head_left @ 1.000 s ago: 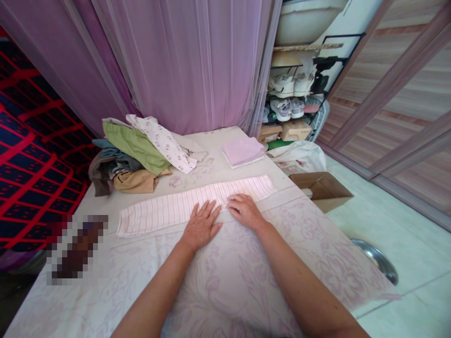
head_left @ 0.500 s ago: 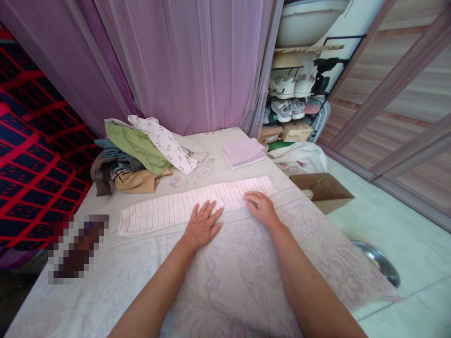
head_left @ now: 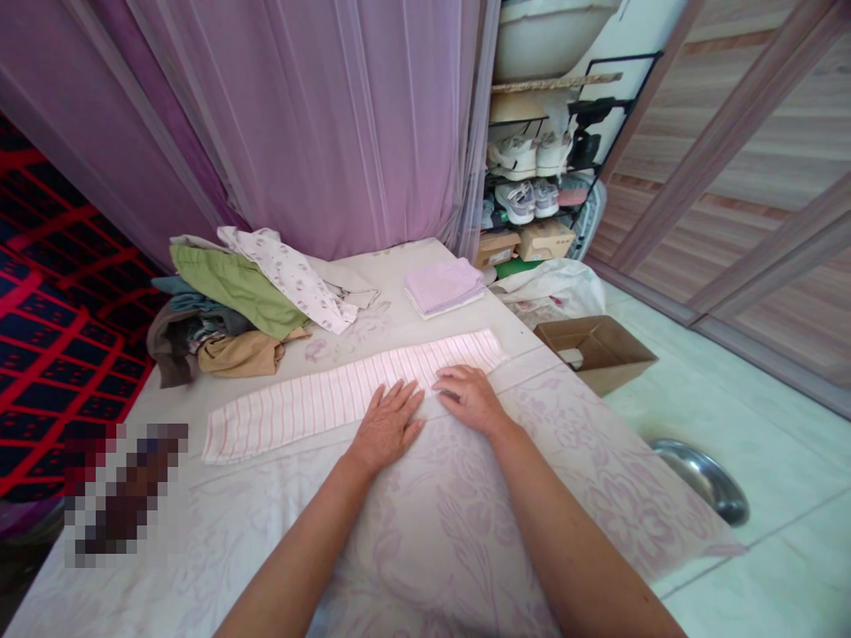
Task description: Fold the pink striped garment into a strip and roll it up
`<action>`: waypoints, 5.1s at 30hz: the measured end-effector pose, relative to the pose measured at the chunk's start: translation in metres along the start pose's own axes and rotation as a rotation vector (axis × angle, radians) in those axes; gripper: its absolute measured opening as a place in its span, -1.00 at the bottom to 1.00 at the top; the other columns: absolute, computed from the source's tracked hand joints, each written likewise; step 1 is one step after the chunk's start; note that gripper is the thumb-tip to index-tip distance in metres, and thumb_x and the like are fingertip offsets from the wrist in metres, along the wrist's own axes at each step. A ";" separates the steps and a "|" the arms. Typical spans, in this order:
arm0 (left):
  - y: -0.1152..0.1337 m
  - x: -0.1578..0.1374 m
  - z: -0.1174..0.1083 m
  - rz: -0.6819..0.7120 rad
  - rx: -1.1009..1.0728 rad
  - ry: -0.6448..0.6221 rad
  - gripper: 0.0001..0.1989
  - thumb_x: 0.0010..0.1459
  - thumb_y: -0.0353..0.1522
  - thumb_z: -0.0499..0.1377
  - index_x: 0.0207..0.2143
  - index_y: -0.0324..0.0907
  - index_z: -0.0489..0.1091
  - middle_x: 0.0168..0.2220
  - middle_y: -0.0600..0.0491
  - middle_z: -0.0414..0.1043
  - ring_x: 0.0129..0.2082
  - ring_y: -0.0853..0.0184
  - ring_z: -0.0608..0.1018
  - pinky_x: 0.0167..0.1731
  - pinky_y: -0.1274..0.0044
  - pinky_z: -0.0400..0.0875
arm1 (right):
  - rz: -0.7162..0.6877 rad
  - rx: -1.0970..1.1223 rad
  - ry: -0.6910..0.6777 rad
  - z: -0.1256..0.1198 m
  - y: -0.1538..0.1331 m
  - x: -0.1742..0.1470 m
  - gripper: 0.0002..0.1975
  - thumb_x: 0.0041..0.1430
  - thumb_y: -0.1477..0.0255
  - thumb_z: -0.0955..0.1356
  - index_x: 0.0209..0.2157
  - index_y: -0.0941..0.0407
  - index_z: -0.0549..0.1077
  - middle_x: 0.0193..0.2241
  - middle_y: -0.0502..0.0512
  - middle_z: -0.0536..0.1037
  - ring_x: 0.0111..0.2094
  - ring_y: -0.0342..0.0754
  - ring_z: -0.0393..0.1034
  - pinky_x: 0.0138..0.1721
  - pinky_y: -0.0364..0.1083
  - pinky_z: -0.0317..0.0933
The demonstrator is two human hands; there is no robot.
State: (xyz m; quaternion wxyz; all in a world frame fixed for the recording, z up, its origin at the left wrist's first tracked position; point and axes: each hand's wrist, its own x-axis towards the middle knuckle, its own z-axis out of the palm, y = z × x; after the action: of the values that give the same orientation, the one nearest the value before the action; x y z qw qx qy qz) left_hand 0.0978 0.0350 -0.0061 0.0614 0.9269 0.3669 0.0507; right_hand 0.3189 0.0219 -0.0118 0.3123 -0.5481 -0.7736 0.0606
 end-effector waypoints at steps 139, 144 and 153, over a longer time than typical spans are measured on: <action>-0.060 -0.085 -0.002 -0.187 0.218 0.123 -0.39 0.29 -0.05 -0.16 0.28 -0.14 0.11 0.28 -0.04 0.14 0.27 0.14 0.21 0.20 0.16 0.06 | 0.366 -0.421 -0.263 -0.009 0.022 0.017 -0.46 0.32 0.27 0.10 0.26 0.17 0.15 0.32 0.19 0.05 0.33 0.08 -0.18 0.26 0.25 -0.30; -0.074 -0.110 -0.005 -0.284 0.214 0.207 -0.40 0.28 -0.06 -0.15 0.24 -0.16 0.18 0.25 -0.07 0.19 0.26 0.09 0.22 0.19 0.12 0.07 | 0.389 -0.467 -0.279 -0.014 0.014 0.019 -0.47 0.32 0.28 0.10 0.26 0.16 0.15 0.32 0.19 0.06 0.33 0.09 -0.16 0.25 0.28 -0.28; -0.094 -0.144 -0.009 -0.412 0.186 0.235 -0.42 0.27 -0.08 -0.12 0.22 -0.15 0.21 0.24 -0.09 0.22 0.26 0.06 0.22 0.20 0.10 0.03 | 0.210 -0.385 -0.363 0.024 -0.049 0.038 -0.46 0.34 0.24 0.07 0.30 0.05 0.07 0.34 0.16 0.00 0.34 0.09 -0.17 0.26 0.29 -0.29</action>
State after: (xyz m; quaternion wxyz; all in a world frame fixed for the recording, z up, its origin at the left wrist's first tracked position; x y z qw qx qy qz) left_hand -0.0717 0.0049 -0.0187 -0.0581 0.8221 0.5555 0.1105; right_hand 0.2582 0.0418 0.0063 0.0508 -0.6546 -0.7531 0.0419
